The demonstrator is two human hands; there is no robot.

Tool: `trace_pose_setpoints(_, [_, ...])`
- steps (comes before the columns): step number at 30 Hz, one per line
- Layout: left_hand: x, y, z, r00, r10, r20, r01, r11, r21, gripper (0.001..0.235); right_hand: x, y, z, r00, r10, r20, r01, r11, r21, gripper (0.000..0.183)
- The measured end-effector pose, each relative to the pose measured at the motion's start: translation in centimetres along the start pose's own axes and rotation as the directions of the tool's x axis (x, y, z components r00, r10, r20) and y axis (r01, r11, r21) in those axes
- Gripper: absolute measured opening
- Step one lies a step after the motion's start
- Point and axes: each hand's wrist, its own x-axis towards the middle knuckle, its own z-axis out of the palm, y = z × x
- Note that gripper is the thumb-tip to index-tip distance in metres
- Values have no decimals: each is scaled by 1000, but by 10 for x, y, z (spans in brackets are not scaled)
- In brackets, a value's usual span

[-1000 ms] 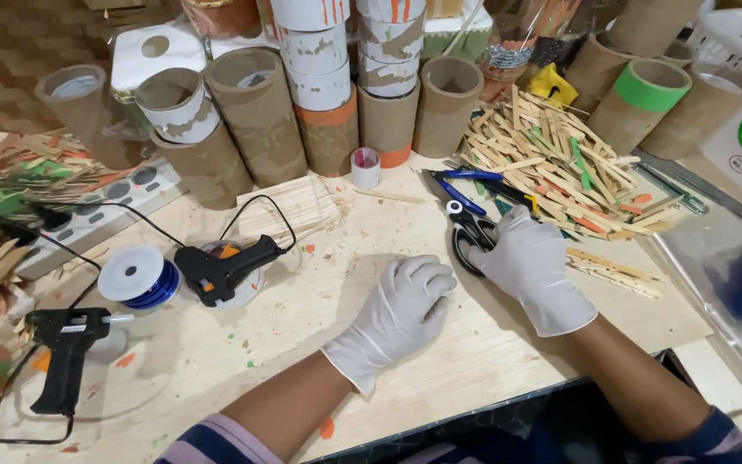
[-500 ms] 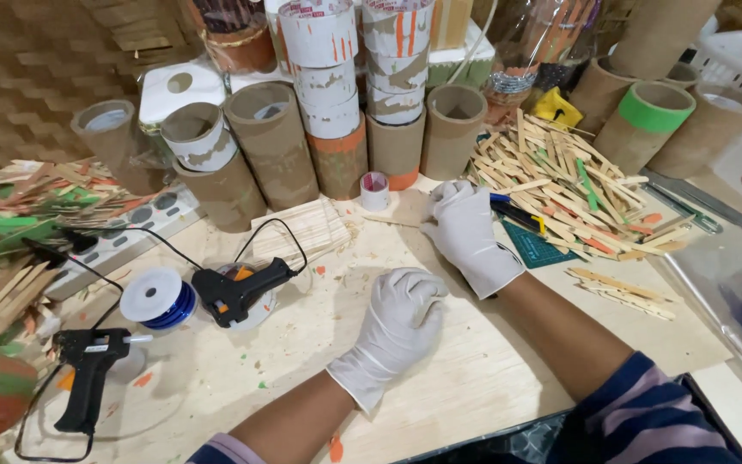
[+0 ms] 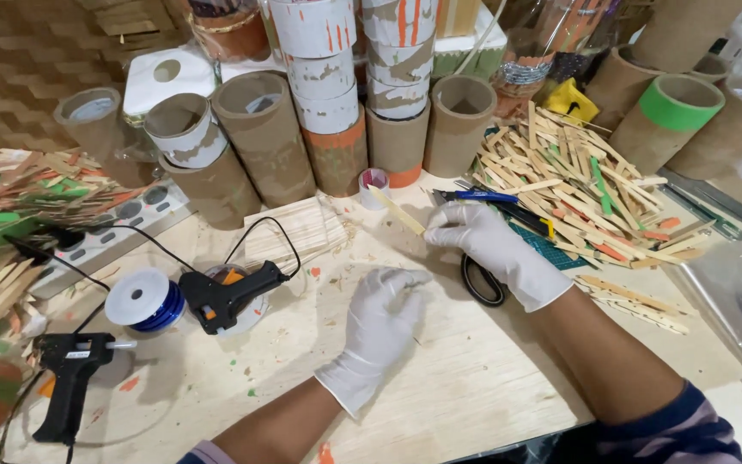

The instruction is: The person is cutting wooden sticks to size and using a glue gun to assemble a craft project on a workbench.

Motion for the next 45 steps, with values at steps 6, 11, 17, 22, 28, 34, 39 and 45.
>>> trace_pose_setpoints(6, [6,-2,-5,940,-294,-175,237,928,-288,19,-21,-17,-2,986,4,166,-65,929,364,15])
trace_pose_setpoints(11, [8,1,-9,925,-286,-252,202,929,-310,15,-32,-32,4,976,-18,215,-76,906,417,10])
trace_pose_setpoints(17, [5,-3,-7,947,-192,-259,90,929,-358,13,-35,-35,14,975,3,223,-111,873,474,11])
trace_pose_setpoints(22, [8,6,-13,967,-93,-237,19,955,-297,13,-42,-42,18,950,34,309,-176,879,443,15])
trace_pose_setpoints(28, [12,27,-18,983,-64,-169,12,956,-293,17,-47,-54,22,923,80,375,-261,848,460,22])
trace_pose_setpoints(34, [16,27,-21,994,-32,-102,4,965,-263,10,-43,-49,22,926,102,364,-289,810,510,24])
trace_pose_setpoints(39, [9,-9,-7,973,-207,-99,156,915,-372,3,-29,-16,18,968,22,250,-87,964,251,27])
trace_pose_setpoints(45, [9,-1,-1,823,-568,15,491,697,-523,9,19,33,-37,855,-502,-129,148,475,-867,27])
